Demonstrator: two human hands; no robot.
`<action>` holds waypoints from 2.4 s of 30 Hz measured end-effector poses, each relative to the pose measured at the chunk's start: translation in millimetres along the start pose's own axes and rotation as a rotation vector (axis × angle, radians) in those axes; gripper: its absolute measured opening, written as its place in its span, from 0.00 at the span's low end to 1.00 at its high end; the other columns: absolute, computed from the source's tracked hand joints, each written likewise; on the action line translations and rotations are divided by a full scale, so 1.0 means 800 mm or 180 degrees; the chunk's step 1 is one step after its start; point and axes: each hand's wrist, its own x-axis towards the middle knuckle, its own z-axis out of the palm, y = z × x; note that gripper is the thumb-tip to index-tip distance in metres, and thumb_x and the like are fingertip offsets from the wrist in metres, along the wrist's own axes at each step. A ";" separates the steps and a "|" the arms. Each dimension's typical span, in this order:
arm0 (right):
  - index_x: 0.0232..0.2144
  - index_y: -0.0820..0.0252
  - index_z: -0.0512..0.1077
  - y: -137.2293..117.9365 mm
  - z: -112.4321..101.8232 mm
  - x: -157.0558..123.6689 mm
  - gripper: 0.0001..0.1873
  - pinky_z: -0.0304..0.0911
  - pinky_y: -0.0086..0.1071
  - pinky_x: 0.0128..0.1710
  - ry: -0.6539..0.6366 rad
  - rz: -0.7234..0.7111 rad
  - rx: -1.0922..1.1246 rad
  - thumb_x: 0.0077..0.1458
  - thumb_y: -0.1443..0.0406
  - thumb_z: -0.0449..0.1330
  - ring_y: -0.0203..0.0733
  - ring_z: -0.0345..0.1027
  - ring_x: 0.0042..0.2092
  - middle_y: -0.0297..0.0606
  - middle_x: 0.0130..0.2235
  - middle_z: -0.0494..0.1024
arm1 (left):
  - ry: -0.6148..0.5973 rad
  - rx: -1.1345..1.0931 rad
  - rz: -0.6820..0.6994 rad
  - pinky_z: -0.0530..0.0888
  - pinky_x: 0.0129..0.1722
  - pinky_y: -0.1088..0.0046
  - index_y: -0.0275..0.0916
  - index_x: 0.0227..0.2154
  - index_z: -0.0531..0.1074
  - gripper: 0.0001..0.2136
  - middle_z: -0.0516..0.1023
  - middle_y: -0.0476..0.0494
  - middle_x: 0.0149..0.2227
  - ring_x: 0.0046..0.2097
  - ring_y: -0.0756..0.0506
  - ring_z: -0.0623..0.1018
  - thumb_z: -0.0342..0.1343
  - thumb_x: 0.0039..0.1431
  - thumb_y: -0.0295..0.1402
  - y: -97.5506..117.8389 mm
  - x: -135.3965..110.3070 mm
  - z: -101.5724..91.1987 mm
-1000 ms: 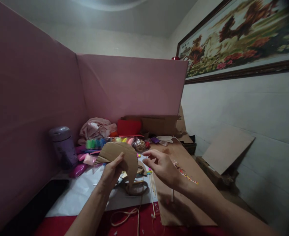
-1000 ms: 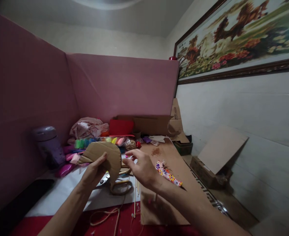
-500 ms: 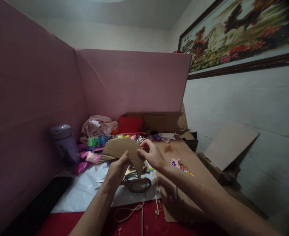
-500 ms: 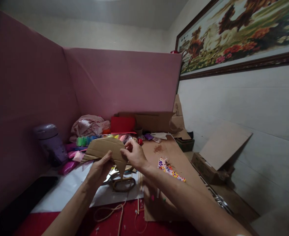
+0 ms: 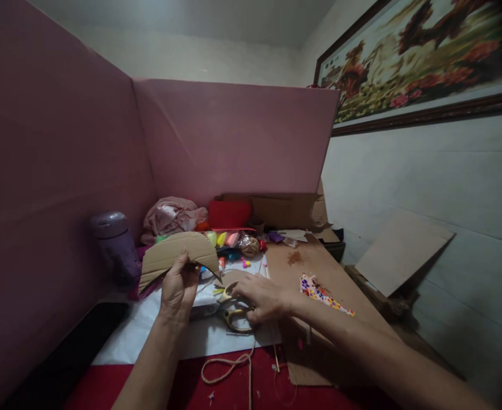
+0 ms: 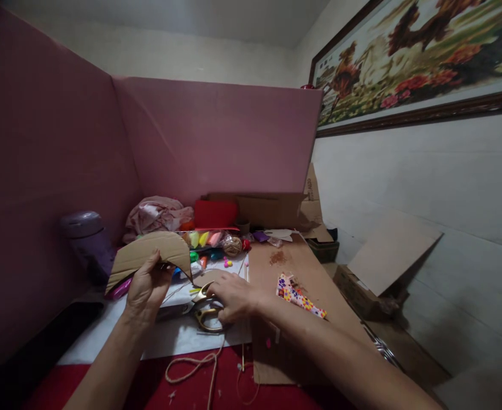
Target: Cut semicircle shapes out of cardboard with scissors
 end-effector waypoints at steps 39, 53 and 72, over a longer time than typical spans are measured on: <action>0.30 0.59 0.69 0.134 -0.043 -0.010 0.12 0.55 0.26 0.30 0.0425 0.1199 -0.0464 0.39 0.70 0.64 0.37 0.64 0.31 0.33 0.30 0.72 | 0.0054 -0.0171 0.0205 0.74 0.34 0.75 0.41 0.36 0.74 0.12 0.78 0.50 0.28 0.32 0.51 0.77 0.48 0.58 0.21 0.021 0.000 0.003; 0.59 0.64 0.53 0.099 -0.040 0.143 0.39 0.46 0.45 0.52 0.0626 0.0438 -0.1553 0.44 0.68 0.60 0.54 0.52 0.56 0.52 0.56 0.63 | 0.0672 0.0211 0.0850 0.73 0.30 0.82 0.44 0.36 0.74 0.14 0.78 0.54 0.34 0.34 0.53 0.75 0.53 0.52 0.18 0.017 -0.014 0.011; 0.60 0.63 0.52 0.101 -0.075 0.151 0.33 0.50 0.39 0.52 0.0330 0.0830 -0.1318 0.53 0.60 0.54 0.50 0.51 0.58 0.49 0.60 0.58 | 0.0746 -0.0012 0.0360 0.73 0.30 0.79 0.38 0.33 0.75 0.11 0.77 0.51 0.28 0.32 0.53 0.76 0.51 0.54 0.18 0.012 -0.013 0.011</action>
